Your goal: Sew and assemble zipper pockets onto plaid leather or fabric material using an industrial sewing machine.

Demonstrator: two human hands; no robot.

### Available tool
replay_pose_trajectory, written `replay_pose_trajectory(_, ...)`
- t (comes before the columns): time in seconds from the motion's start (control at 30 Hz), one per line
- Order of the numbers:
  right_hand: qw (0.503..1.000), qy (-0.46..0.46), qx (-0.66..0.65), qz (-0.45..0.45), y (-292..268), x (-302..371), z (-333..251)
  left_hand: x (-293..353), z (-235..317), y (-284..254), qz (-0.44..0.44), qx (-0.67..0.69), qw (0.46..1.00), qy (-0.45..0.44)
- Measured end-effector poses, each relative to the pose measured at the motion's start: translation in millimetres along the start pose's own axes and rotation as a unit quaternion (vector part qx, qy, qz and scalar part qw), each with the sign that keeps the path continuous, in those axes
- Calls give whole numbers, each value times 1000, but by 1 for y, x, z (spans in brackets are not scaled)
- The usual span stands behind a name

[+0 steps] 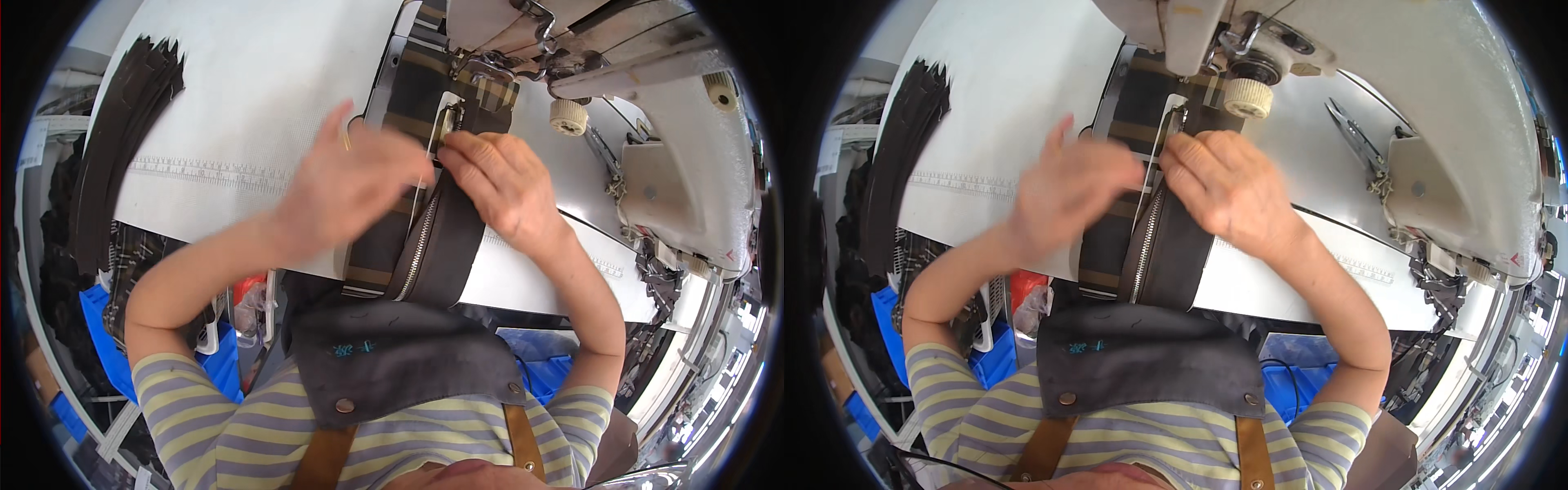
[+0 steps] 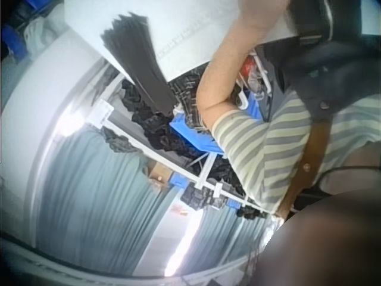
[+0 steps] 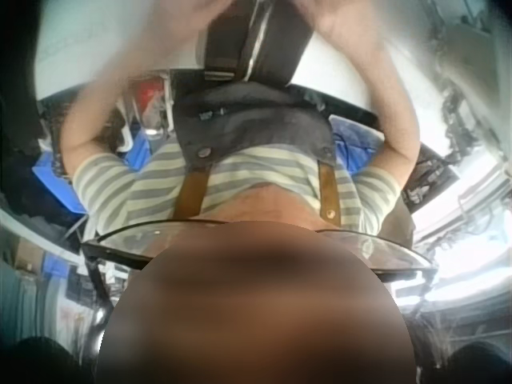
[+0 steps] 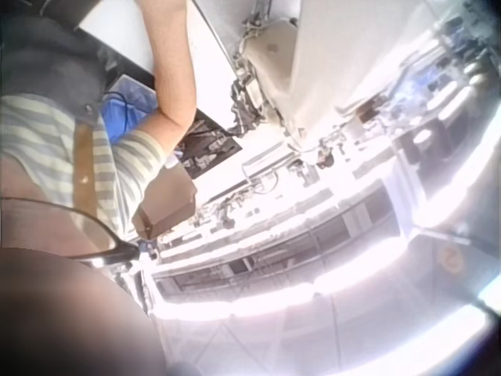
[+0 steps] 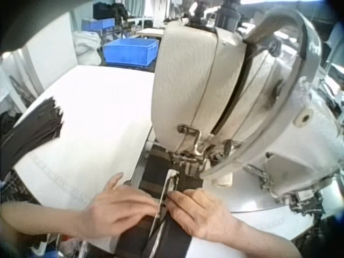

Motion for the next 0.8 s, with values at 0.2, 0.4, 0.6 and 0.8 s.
replay_pose_trajectory(0.2, 997, 48, -22, 58, 6, 3, 0, -31, -46, 19, 45, -109, 993, -31)
replay_pose_trajectory(0.4, 990, 100, -43, 87, 5, 5, 9, -27, -46, 22, 44, -204, 977, -46)
replay_pose_trajectory(0.6, 985, 123, -41, 115, 2, 7, 20, -39, -57, 30, 0, -174, 984, -42)
replay_pose_trajectory(0.8, 980, 160, -64, 95, 3, 8, 24, -41, -57, 30, 2, -177, 984, -35)
Point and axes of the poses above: each hand's wrist, its own x-axis away from the middle knuckle, its own y-axis out of the palm, z = x × y, the point moved 8 cm from there along -x, towards the middle knuckle, and after that the axes turned 15 degrees about -x, right-handed, at the moved point
